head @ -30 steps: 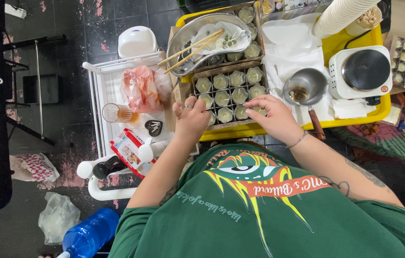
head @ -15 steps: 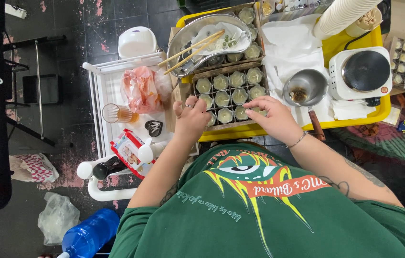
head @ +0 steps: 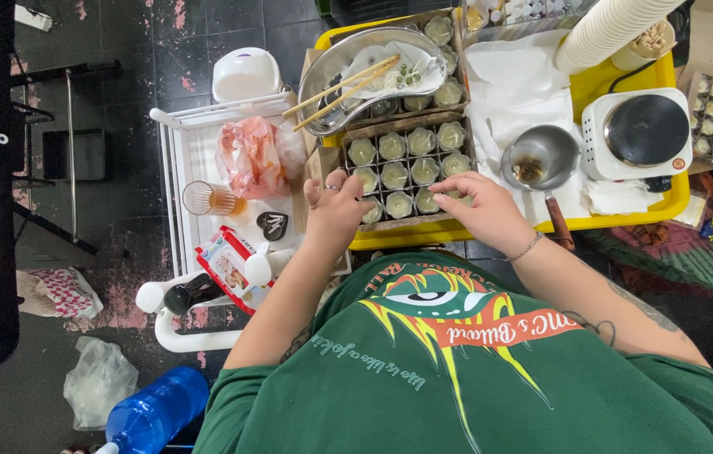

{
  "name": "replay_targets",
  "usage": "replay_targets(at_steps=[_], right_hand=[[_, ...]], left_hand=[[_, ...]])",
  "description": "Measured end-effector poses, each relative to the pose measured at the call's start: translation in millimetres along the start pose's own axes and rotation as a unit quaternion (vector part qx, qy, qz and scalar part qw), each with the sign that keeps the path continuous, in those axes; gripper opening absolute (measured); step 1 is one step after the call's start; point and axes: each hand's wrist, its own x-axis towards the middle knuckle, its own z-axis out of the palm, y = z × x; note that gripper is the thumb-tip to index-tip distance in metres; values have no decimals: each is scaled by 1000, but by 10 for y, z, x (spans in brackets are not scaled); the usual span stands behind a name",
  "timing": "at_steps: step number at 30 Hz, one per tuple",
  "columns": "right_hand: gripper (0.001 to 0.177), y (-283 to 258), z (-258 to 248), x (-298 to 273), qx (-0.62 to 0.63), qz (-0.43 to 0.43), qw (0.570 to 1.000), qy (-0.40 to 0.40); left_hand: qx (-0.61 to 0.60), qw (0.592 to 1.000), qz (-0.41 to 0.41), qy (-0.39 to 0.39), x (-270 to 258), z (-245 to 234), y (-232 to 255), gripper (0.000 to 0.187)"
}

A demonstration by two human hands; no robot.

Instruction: Preparing metal wick tabs and inserting pre-cut wicks into candle jars.

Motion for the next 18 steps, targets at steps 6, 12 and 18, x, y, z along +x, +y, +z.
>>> replay_targets(at_steps=[6, 12, 18], right_hand=[[26, 118, 50, 71, 19, -57, 998, -12], [29, -148, 44, 176, 1, 43, 996, -78], [31, -447, 138, 264, 14, -12, 992, -121]], left_hand=[[-19, 999, -13, 47, -62, 22, -2, 20], [-138, 987, -74, 48, -135, -365, 56, 26], [-222, 942, -244, 57, -370, -463, -481, 15]])
